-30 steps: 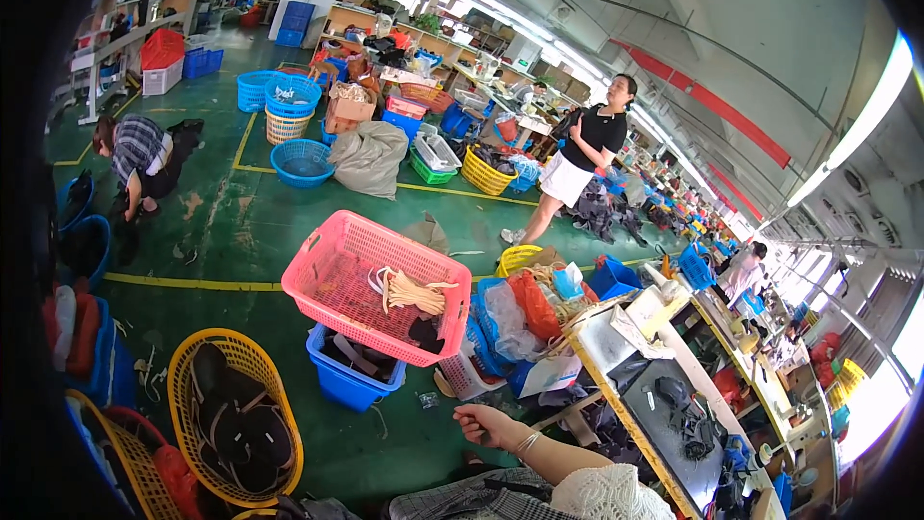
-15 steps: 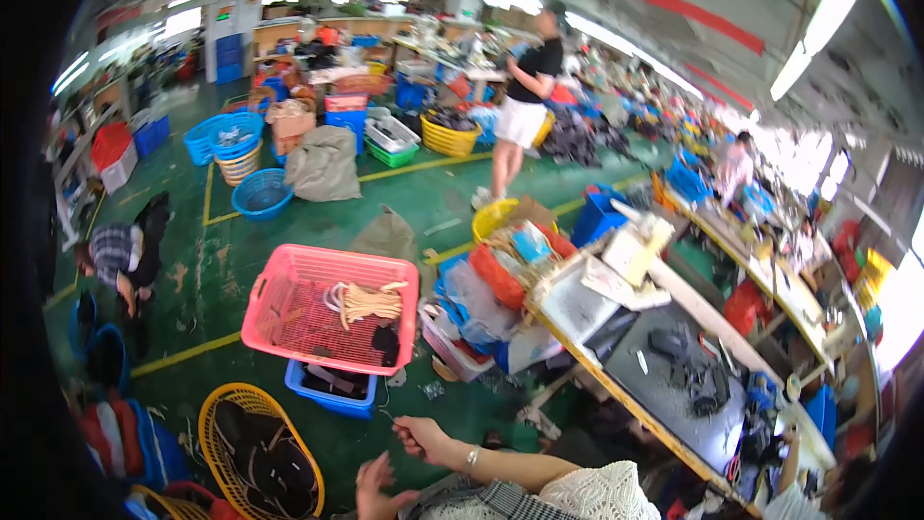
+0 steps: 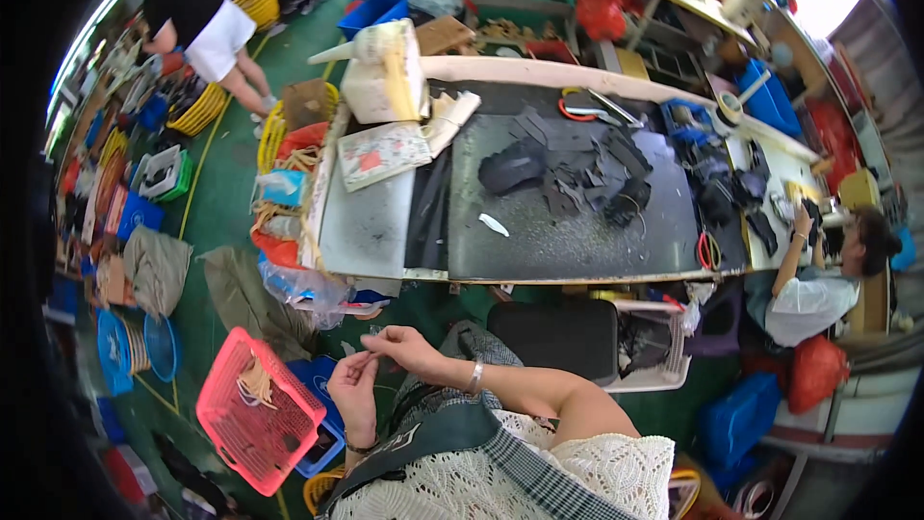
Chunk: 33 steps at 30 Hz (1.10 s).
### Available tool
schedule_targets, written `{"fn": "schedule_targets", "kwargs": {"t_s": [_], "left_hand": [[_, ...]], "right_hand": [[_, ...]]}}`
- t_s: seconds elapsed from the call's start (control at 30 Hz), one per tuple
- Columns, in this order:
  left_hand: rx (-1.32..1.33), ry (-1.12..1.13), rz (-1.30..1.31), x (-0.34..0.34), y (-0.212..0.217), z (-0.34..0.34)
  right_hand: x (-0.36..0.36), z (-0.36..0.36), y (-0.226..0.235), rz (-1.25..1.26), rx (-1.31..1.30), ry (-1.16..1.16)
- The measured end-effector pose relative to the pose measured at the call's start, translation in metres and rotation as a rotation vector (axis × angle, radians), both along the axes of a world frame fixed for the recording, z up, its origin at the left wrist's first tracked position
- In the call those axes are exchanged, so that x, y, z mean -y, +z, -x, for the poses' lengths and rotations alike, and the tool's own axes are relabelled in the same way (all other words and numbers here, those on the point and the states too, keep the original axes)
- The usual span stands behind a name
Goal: The recorder picks up material pieces from a basket, organizes them at a workbench, and prepares them for further assembly by applying small strips or checking components.
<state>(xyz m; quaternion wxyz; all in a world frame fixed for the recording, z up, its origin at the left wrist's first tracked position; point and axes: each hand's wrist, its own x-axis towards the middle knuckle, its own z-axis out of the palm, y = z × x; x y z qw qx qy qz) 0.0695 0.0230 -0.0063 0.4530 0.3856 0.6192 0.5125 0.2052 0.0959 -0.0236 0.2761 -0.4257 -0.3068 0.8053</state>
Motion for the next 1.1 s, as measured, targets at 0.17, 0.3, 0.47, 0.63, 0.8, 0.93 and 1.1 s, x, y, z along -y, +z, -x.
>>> {"fn": "schedule_targets", "kwargs": {"t_s": [0.17, 0.3, 0.47, 0.63, 0.8, 0.93, 1.1], "left_hand": [[0.136, -0.119, 0.118, -0.048, 0.0, 0.001], [0.177, -0.294, 0.177, -0.07, -0.005, 0.005], [0.181, -0.549, 0.264, -0.091, -0.01, -0.001], [-0.12, -0.809, 0.183, -0.112, -0.007, -0.018], [-0.226, -0.705, 0.118, -0.132, -0.013, -0.018], [-0.295, -0.634, 0.123, -0.151, -0.029, -0.035], [-0.439, -0.507, -0.049, -0.21, -0.068, -0.119]], "right_hand": [[-0.011, -0.047, -0.015, 0.005, -0.121, -0.002], [-0.007, -0.054, -0.017, 0.012, -0.084, -0.112], [0.013, -0.061, -0.017, -0.001, 0.037, -0.305], [0.019, -0.095, -0.012, -0.038, 0.271, -0.579], [-0.02, -0.182, -0.024, -0.142, 0.581, -0.945], [-0.07, -0.275, -0.045, -0.316, 0.696, -1.035], [-0.152, -0.325, -0.064, -0.782, 1.367, -0.656]]}}
